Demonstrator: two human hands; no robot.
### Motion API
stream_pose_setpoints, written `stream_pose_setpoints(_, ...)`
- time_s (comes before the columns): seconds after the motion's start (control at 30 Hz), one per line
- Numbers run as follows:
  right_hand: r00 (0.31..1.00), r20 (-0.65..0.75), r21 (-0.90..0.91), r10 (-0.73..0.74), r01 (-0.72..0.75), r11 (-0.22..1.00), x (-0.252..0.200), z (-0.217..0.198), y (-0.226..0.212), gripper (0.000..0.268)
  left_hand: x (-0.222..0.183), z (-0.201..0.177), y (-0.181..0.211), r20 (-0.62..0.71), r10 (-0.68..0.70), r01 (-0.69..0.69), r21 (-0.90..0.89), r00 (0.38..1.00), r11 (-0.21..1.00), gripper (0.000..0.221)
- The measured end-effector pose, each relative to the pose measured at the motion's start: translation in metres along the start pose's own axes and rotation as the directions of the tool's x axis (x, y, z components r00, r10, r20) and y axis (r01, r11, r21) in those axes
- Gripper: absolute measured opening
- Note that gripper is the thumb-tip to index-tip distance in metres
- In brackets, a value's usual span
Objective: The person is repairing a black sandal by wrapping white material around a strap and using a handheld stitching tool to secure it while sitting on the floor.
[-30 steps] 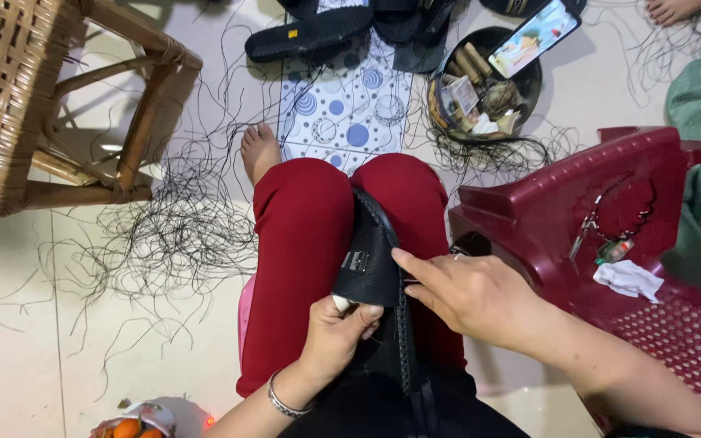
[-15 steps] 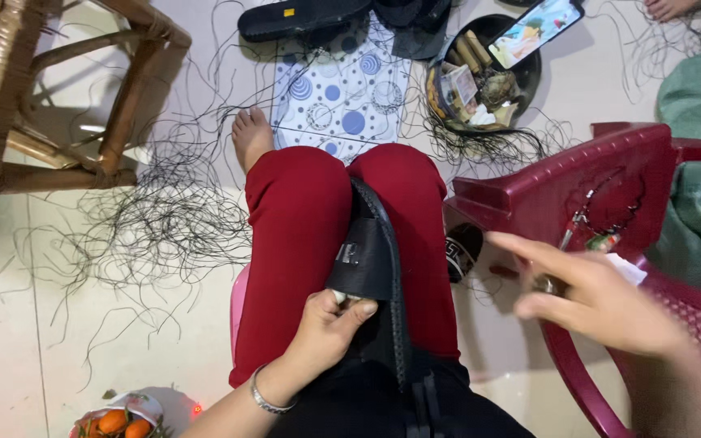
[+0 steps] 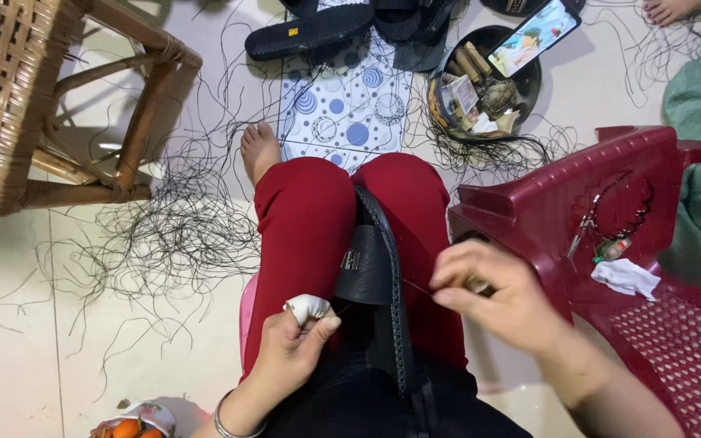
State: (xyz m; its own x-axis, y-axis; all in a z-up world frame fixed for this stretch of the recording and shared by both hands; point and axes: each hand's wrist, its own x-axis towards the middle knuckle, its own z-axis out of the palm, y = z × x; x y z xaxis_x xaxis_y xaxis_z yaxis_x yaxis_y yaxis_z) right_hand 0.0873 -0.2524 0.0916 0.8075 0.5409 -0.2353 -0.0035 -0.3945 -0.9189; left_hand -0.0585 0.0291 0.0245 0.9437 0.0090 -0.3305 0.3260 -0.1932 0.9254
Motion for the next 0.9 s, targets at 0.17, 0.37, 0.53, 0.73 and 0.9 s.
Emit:
stream_pose_setpoints(0.17,0.909,0.385,0.204,-0.157,0.082,0.976,0.0,0.0,-0.023,0.016,0.006,-0.01,0.015,0.005,0.271,-0.257,0.338,0.963,0.906,0.012)
stream_pose_setpoints(0.37,0.986,0.166,-0.793,-0.011,0.14,0.593,-0.011,0.004,0.02,0.046,0.017,-0.007,0.007,0.035,0.51,-0.439,0.561,0.86,0.702,0.009)
stream_pose_setpoints(0.53,0.998,-0.013,-0.394,0.061,-0.061,0.917,0.009,0.036,0.035,0.009,0.006,-0.033,-0.04,0.018,0.582,-0.454,0.646,0.813,0.613,0.014)
stream_pose_setpoints(0.73,0.76,-0.582,-0.538,-0.289,-0.092,0.838,-0.031,-0.071,0.093,0.015,-0.038,-0.153,-0.138,-0.285,0.339,0.35,0.925,0.896,-0.146,0.034)
stream_pose_setpoints(0.9,0.375,-0.894,0.124,0.247,-0.323,0.938,-0.065,-0.196,0.243,0.021,-0.015,-0.124,-0.081,-0.33,0.238,0.105,0.756,0.914,0.646,0.031)
